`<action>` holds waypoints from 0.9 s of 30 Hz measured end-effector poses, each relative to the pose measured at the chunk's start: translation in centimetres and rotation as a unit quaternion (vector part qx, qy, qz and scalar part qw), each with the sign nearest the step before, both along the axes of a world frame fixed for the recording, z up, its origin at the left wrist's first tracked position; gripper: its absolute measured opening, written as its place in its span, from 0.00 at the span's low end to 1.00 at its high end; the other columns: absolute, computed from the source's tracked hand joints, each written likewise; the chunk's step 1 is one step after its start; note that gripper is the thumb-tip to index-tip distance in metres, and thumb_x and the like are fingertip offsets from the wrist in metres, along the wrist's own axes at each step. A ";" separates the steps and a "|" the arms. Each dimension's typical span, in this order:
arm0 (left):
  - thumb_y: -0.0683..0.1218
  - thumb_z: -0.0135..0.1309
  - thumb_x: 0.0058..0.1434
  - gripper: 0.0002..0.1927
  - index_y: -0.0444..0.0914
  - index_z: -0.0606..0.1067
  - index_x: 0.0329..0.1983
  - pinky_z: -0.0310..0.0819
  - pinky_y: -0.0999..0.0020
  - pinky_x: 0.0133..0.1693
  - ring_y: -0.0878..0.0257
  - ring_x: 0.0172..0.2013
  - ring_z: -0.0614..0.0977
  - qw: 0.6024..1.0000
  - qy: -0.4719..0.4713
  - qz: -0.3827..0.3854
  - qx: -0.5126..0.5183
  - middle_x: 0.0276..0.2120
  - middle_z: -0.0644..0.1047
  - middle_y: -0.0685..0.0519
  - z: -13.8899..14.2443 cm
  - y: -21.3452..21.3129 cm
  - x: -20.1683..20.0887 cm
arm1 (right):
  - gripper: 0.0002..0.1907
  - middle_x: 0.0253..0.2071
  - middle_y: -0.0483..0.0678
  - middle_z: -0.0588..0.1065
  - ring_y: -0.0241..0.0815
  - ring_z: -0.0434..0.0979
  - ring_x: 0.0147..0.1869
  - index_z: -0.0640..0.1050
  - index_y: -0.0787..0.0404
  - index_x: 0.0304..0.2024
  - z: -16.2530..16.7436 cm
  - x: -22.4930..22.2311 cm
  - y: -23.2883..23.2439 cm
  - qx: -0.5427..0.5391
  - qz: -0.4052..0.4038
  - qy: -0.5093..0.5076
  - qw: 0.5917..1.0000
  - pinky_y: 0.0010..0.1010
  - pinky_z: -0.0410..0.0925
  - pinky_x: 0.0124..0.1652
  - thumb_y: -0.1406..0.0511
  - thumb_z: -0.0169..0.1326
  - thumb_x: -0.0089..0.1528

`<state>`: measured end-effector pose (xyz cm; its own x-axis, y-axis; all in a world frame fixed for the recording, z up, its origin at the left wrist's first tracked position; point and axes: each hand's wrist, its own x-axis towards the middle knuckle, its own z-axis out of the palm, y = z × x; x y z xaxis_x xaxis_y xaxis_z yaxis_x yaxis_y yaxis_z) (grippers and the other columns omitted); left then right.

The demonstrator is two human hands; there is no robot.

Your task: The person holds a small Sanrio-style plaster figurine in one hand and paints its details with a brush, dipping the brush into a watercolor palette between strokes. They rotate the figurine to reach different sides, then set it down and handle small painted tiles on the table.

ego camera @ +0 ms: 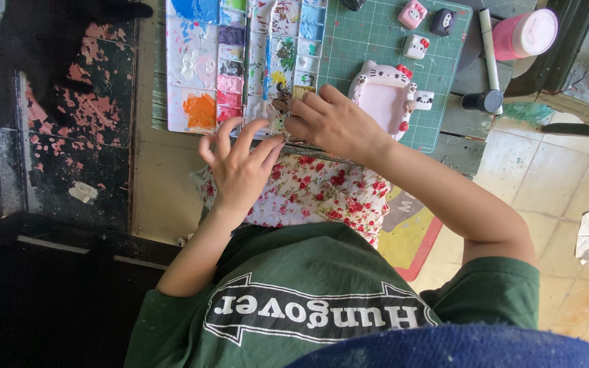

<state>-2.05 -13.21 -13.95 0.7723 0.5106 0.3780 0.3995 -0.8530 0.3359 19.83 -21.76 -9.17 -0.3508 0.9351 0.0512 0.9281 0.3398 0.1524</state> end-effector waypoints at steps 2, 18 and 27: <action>0.51 0.70 0.63 0.06 0.53 0.83 0.40 0.49 0.51 0.61 0.58 0.62 0.69 1.000 0.006 0.005 -0.003 0.55 0.75 0.65 -0.1 -0.2 0.0 | 0.13 0.53 0.45 0.72 0.40 0.70 0.56 0.79 0.48 0.48 0.1 0.1 0.0 -0.022 -0.016 0.027 0.999 0.31 0.64 0.51 0.62 0.52 0.62; 0.51 0.69 0.64 0.06 0.53 0.83 0.42 0.49 0.52 0.61 0.60 0.63 0.69 1.000 0.012 -0.001 -0.007 0.56 0.75 0.65 -0.2 -0.5 -0.3 | 0.06 0.52 0.46 0.73 0.47 0.72 0.55 0.80 0.53 0.42 2.3 2.6 -0.7 -0.030 -0.091 0.218 0.971 0.38 0.65 0.52 0.64 0.63 0.62; 0.50 0.69 0.64 0.07 0.52 0.83 0.44 0.49 0.50 0.62 0.60 0.62 0.69 1.000 0.003 -0.011 -0.018 0.55 0.75 0.65 0.0 -0.3 -0.2 | 0.13 0.50 0.43 0.78 0.44 0.75 0.53 0.79 0.56 0.46 0.3 0.7 -0.1 0.004 -0.102 0.284 0.953 0.37 0.65 0.49 0.64 0.66 0.60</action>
